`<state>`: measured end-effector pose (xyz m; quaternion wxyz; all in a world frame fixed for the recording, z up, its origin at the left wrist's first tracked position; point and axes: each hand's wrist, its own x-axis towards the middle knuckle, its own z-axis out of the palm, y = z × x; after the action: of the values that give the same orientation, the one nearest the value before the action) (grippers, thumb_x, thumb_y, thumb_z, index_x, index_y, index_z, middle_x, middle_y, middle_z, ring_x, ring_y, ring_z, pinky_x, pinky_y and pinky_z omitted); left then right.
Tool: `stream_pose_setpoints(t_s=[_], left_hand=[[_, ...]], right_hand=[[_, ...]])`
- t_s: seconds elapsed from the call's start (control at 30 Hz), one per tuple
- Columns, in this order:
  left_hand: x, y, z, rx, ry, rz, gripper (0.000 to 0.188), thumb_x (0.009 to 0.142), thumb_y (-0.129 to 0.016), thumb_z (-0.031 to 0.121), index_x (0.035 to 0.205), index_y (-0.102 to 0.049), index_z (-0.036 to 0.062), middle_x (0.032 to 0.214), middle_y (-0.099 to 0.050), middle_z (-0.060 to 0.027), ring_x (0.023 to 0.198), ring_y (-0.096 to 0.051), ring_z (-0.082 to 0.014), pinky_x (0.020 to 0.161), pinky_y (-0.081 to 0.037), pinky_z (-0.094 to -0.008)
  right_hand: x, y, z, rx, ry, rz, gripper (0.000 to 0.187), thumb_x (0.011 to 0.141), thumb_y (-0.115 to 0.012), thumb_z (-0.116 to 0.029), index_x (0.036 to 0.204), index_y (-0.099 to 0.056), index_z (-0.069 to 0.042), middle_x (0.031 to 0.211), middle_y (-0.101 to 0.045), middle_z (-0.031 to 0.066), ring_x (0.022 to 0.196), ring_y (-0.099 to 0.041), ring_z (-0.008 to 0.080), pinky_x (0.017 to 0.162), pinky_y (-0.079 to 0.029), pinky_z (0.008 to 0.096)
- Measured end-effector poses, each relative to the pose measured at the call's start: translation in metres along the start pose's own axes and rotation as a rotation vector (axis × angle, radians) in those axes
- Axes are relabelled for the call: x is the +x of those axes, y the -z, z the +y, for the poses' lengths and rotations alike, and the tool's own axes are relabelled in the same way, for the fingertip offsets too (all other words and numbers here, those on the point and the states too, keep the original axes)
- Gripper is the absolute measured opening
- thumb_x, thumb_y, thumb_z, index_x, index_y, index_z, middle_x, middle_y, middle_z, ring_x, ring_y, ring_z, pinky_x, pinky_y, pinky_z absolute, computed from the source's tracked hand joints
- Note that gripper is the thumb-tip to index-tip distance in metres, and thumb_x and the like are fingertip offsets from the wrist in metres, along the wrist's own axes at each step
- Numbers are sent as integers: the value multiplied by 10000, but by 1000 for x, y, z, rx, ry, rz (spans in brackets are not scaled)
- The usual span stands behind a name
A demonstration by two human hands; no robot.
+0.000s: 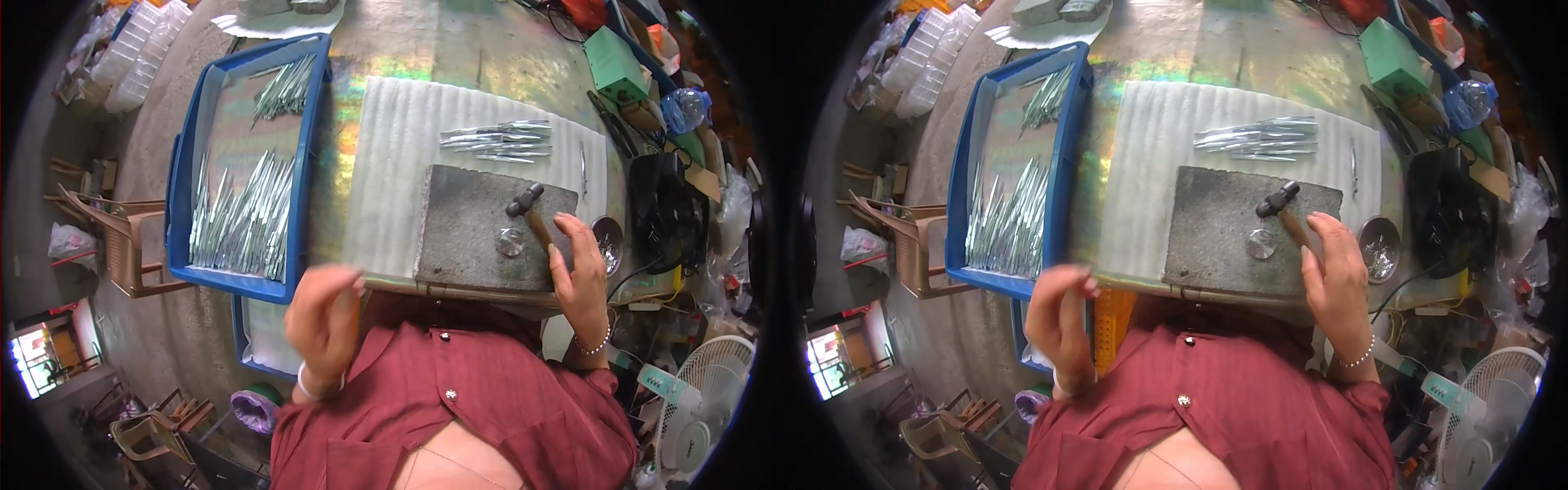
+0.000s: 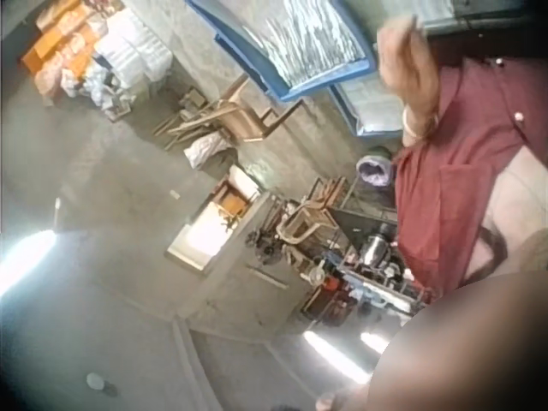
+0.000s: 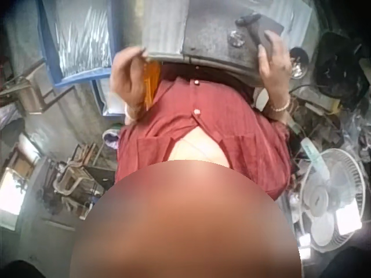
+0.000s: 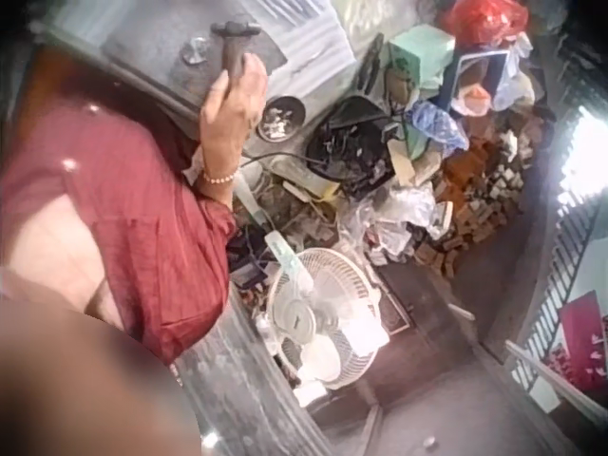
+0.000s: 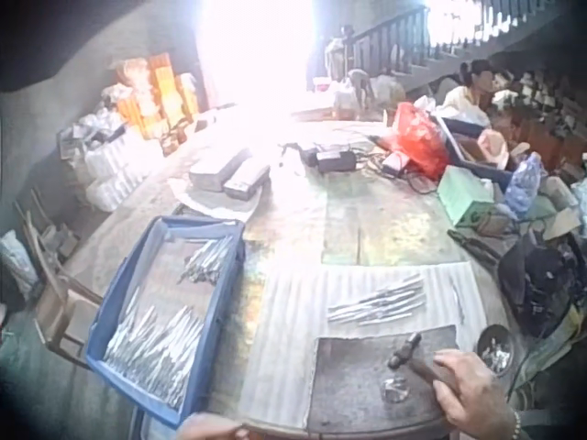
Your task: Hammering and assembling small metal hardware components at a workbench.
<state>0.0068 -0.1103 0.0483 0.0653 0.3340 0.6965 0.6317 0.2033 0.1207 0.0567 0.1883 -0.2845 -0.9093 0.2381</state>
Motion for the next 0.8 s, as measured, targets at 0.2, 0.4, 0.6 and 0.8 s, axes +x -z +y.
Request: stream_pose_setpoints(t_s=[0.2,0.4,0.6,0.8], left_hand=[[128,-137,-14,78,-91,-564,160,817,-611,77,970,-632,33,878,-611,-127,794,-612,-253,676,-485,-333],[177,-239,-96,563,-290,-725,202,778,-650,178,915,-642,29,928,-610,-168,916,-592,-342,805,-467,-418],[190,-269,-108,747,-212,-914,180,796,-623,181,837,-633,6,878,-633,-196,885,-606,-354,776,-469,-416],[194,-257,-102,678,-266,-864,157,807,-588,148,826,-626,-3,814,-630,-214,840,-613,-370,750,-472,-431]], right_hand=[[-18,-5,33,-85,-24,-33,448,738,-600,-28,1172,-497,18,1093,-531,189,1006,-518,349,883,-418,417],[-13,-14,28,-114,19,-85,489,701,-614,-28,1171,-483,9,1025,-506,157,922,-523,320,798,-442,402],[-5,-5,31,-69,-61,-159,454,705,-569,-6,1147,-467,-2,987,-490,156,925,-517,327,796,-437,409],[0,-2,29,-125,-32,-191,462,686,-595,-22,1128,-466,15,944,-478,148,891,-526,304,745,-462,383]])
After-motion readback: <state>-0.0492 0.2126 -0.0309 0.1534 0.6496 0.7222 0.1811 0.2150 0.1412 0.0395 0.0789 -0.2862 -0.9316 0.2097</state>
